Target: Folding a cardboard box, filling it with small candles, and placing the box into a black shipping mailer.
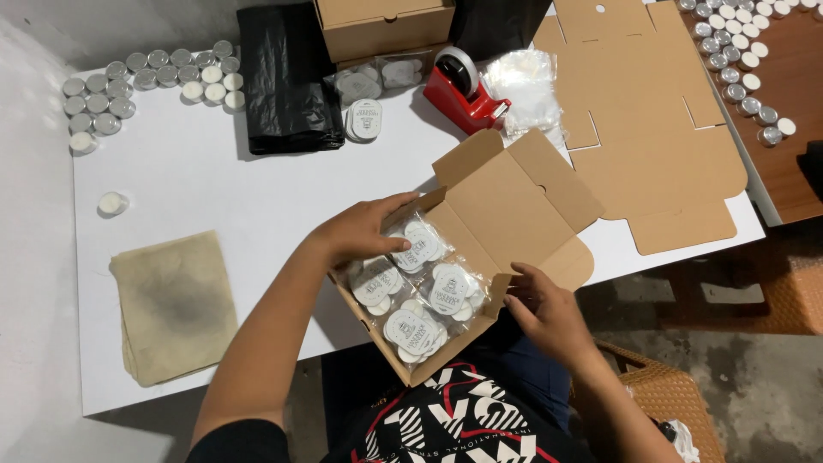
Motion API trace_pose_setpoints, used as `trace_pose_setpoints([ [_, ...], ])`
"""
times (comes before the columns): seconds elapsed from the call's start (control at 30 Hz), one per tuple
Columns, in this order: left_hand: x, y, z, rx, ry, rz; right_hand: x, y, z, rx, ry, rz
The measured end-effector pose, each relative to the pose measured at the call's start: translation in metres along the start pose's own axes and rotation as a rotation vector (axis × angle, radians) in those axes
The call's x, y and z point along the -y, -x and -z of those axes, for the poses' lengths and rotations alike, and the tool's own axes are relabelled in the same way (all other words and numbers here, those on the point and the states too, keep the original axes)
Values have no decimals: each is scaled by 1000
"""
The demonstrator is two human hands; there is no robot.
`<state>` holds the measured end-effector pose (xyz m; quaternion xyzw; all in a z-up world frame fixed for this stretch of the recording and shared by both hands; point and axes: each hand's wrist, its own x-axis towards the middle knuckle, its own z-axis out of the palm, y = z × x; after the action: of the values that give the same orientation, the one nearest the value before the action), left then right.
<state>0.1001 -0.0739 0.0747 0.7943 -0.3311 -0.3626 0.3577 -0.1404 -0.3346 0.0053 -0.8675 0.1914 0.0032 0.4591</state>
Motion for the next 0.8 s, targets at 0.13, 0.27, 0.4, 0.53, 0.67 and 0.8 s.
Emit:
trace_pose_setpoints([
  [0.13, 27, -60, -3, 142, 145, -171, 1, 12, -33, -55, -333, 10],
  [0.27, 25, -73, -10, 305, 367, -80, 11, 24, -46, 94, -341, 303],
  [0.4, 17, -73, -13, 284, 244, -127, 3, 21, -62, 85, -189, 386],
  [0.53, 23, -78, -16, 237, 152, -94, 4, 12, -66, 37, -219, 449],
  [0.67, 26, -80, -23, 142, 24, -153, 1, 9, -68, 21, -191, 508],
  [0.8, 42, -84, -43, -147, -625, -410, -6, 8, -69, 27, -155, 507],
])
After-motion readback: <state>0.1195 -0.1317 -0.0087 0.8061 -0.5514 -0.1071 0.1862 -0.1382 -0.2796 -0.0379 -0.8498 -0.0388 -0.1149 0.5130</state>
